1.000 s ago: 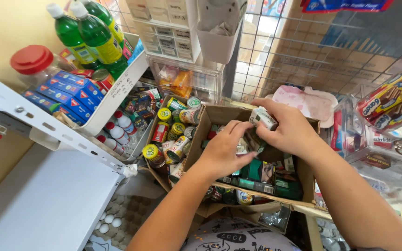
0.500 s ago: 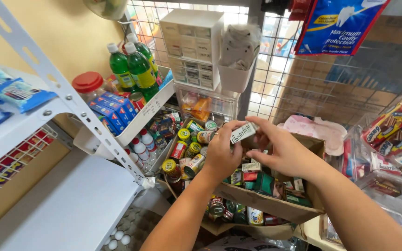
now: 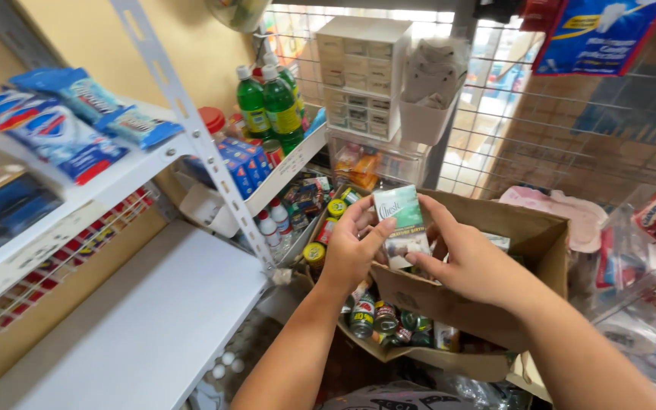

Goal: Restocking packs of cigarettes from a box onto a retail shelf.

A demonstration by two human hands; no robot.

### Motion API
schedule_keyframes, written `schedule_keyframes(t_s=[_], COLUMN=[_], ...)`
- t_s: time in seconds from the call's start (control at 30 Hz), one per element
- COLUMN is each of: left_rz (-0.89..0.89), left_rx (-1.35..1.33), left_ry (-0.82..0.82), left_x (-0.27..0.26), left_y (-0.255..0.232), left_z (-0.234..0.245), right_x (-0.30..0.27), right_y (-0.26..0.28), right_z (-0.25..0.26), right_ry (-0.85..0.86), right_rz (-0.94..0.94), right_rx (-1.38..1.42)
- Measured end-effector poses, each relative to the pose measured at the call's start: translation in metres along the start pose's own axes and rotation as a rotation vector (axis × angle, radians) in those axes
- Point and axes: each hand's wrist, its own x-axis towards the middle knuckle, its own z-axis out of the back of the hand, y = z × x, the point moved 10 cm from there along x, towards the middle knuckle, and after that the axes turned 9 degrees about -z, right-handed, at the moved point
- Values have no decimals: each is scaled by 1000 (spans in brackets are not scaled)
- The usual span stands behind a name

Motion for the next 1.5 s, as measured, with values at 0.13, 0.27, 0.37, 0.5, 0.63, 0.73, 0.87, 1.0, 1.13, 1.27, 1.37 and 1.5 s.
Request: schedule_keyframes(t_s=[0.13, 0.27, 0.37, 0.5, 0.63, 0.73, 0.87, 1.0, 1.13, 1.27, 1.37, 1.5], left_rz=[75, 173, 184, 197, 221, 204, 123, -22, -69, 52, 109, 79], left_rx=[-36, -71, -76, -70, -115, -115, 7, 79, 57, 80, 52, -256], left_ry=[-97, -178, -258, -369, -419, -455, -463, -429, -443, -476, -483, -435], left_x=[-35, -75, -106, -146, -176, -195, -222, -247, -266, -278, -285, -287], left_y=[-20, -14, -11, -23, -34, -50, -70, -78, -80, -90, -100, -102], left_z=[33, 75, 105, 140, 162, 173, 189, 205, 223, 232, 230, 214], right_x=[-5, -13, -24, -40, -56, -70, -89, -106, -111, -108, -110, -142], right_y=[-4, -5, 5, 20, 41, 62, 75, 81, 90, 97, 96, 151], right_z=[-52, -115, -160, -208, -234, -246, -272, -301, -320, -325, -326, -273], right_ry=[122, 219, 285, 405, 456, 456, 424, 401, 403, 306, 162, -224], right_rz=[-13, 18, 5, -55, -59, -84, -82, -94, -121, -79, -38, 317], right_rx=[372, 848, 1073, 1320, 1346, 1352, 1331, 1246, 1258, 1219, 1080, 543])
